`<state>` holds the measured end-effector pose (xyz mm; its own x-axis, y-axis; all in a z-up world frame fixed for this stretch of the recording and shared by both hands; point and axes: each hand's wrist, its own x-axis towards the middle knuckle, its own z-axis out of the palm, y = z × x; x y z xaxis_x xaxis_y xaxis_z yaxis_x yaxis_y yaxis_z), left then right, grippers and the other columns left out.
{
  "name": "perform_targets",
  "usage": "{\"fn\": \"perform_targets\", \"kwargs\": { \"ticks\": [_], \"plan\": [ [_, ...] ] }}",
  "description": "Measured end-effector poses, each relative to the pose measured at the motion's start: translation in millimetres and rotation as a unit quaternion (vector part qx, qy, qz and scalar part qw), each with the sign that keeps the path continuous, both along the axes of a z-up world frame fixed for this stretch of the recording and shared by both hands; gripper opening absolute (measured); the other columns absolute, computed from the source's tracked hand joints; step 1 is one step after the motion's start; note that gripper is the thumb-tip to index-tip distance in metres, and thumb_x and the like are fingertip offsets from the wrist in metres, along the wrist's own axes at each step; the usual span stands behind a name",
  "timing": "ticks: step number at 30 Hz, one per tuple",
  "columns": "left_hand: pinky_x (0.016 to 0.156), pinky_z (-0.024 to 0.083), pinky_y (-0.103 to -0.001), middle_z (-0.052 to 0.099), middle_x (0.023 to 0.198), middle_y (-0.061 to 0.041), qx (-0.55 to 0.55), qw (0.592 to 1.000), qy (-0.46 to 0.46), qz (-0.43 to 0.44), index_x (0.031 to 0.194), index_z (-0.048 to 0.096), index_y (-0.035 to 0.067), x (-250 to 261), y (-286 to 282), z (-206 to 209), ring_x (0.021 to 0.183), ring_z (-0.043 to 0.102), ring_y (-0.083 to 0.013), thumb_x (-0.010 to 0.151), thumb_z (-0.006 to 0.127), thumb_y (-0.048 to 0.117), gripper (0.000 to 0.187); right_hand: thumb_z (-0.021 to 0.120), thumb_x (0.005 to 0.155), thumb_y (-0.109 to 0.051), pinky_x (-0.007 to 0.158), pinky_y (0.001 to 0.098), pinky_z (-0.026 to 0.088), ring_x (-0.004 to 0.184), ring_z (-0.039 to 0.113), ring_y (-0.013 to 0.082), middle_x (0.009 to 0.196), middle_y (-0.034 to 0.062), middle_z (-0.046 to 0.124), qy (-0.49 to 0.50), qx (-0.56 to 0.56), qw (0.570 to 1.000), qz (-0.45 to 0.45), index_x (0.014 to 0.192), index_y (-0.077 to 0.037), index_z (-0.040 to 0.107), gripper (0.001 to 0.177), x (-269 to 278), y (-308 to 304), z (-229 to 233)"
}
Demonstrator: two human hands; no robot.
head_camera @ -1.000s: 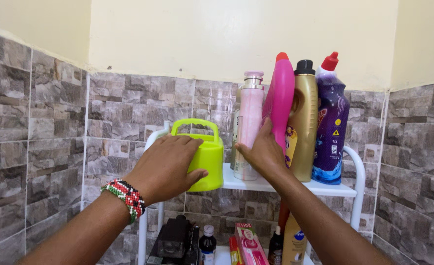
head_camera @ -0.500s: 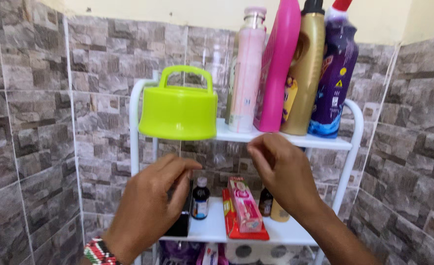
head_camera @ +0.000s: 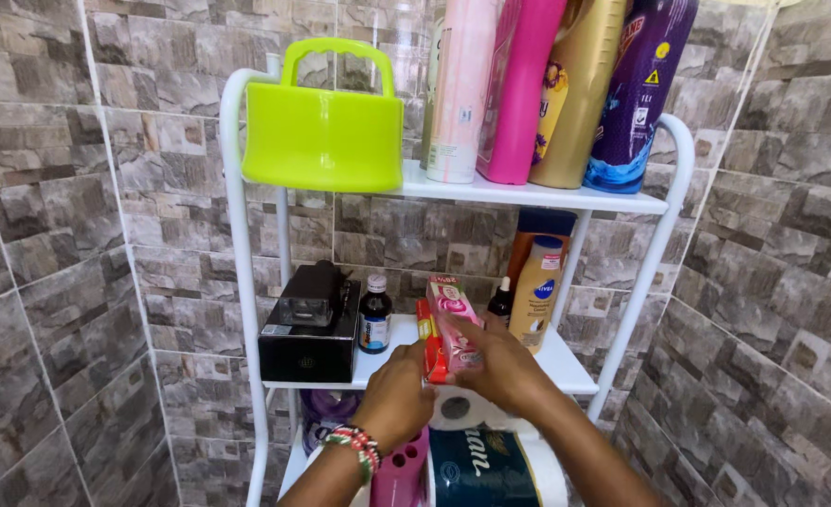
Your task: The person organizes bathroom items by placing boxes and bottles onto a white wall-mounted shelf, then moves a green basket and a red bucket, and finally wipes a blue plastic comb with a cloth. The person handles boxes, bottles, a green basket, a red bucket, a blue comb, and a cloth.
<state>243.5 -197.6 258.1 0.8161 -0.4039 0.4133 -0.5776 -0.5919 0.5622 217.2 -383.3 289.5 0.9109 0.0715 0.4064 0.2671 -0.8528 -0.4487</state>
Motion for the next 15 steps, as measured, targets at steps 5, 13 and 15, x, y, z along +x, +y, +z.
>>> {"fn": "perform_targets", "kwargs": {
  "ticks": [5,13,15],
  "plan": [
    [0.108,0.04,-0.047,0.053,0.139,-0.017,0.034,0.999,0.0,0.014,0.145,0.043,0.005,14.4,-8.3,-7.4,0.125,0.056,-0.0371,0.082,0.076,0.013,0.071,0.088,0.074,-0.017,0.113,0.0385,0.041,0.142,0.039,0.0365,0.16,0.0198,0.026,0.02,-0.055,0.997,-0.059,0.154,-0.042,0.044,0.095,-12.6,14.8,1.8],
    [0.115,0.034,-0.05,0.072,0.115,-0.017,0.002,1.0,0.014,0.013,0.143,0.048,0.005,20.8,-10.2,-15.8,0.115,0.065,-0.0342,0.087,0.074,0.019,0.064,0.075,0.083,-0.016,0.095,0.0435,0.054,0.118,0.063,0.0388,0.149,0.0198,0.048,-0.101,-0.024,0.993,-0.054,0.139,-0.029,0.059,0.06,-24.5,22.3,-5.6],
    [0.115,0.036,-0.049,0.072,0.112,-0.018,0.01,0.999,0.012,0.029,0.141,0.051,0.006,20.9,-9.7,-16.1,0.111,0.066,-0.0365,0.088,0.074,0.02,0.06,0.076,0.083,-0.017,0.093,0.0446,0.054,0.117,0.063,0.0389,0.144,0.0197,0.052,-0.119,-0.035,0.991,-0.056,0.139,-0.027,0.059,0.059,-26.6,26.0,-7.2]
  ]
}}
